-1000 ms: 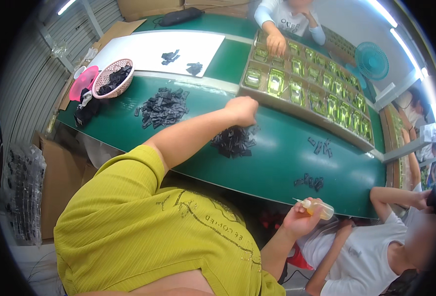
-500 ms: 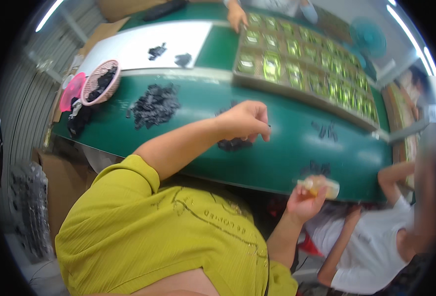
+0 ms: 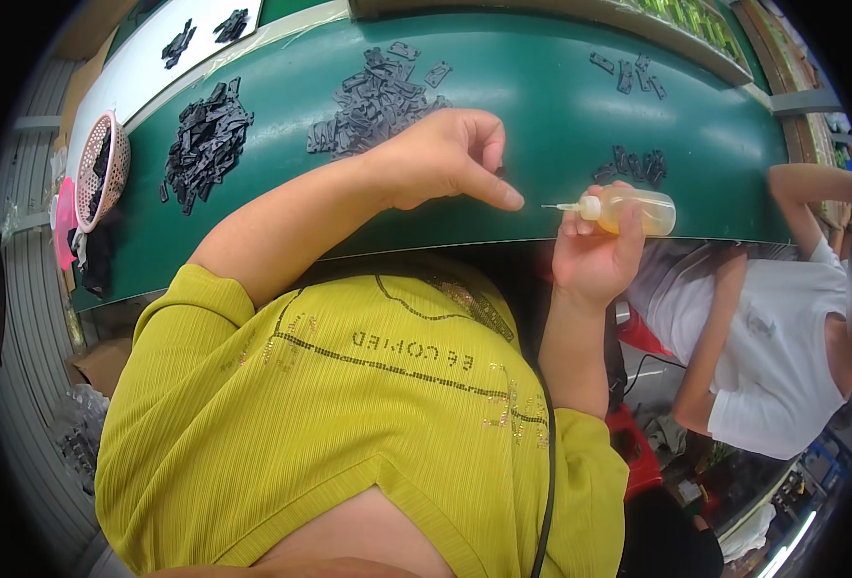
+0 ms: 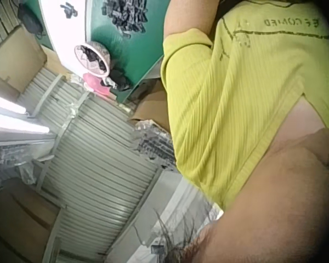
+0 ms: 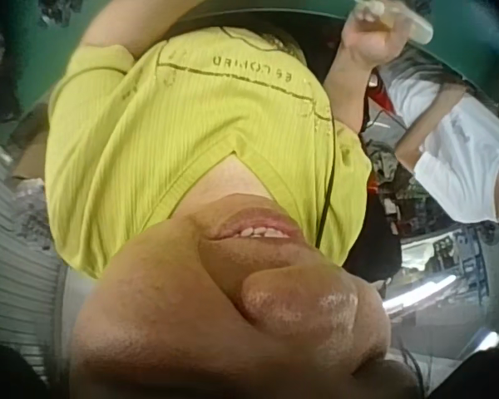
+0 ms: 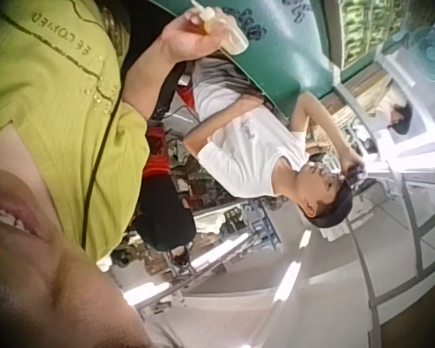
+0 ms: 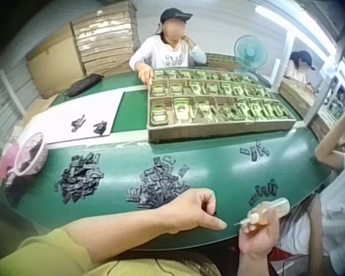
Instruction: Applying glue to small black plastic pieces and sorting them on an assembly line.
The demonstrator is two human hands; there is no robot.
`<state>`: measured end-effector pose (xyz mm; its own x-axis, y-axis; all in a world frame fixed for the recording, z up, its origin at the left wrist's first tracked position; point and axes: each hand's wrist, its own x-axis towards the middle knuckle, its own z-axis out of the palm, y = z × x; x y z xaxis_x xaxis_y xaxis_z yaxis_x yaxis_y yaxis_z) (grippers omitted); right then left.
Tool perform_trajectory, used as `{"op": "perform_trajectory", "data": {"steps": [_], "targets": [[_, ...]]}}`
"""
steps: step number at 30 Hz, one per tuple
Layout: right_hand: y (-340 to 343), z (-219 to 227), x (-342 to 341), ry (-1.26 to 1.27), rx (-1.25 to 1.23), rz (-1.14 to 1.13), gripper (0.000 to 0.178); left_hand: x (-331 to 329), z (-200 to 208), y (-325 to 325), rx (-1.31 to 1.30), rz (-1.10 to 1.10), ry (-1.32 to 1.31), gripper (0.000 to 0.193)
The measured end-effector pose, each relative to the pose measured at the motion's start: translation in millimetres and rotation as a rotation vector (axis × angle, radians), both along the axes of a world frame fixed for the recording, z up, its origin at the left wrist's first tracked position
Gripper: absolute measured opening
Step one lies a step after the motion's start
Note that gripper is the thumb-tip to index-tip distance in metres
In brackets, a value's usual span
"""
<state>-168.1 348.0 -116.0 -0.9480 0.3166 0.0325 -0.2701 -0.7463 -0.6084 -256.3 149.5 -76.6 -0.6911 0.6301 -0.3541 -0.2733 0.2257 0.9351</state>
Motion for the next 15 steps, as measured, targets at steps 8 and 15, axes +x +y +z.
{"op": "perform_trajectory", "data": {"steps": [8,15], "targets": [[-1,3,-9,-0.024,0.028,-0.021,0.03,0,-10,1,0.057,0.015,-0.02,0.039],[-1,5,-15,-0.012,0.02,-0.026,0.029,0,-5,4,0.137,0.143,-0.126,0.017]]}}
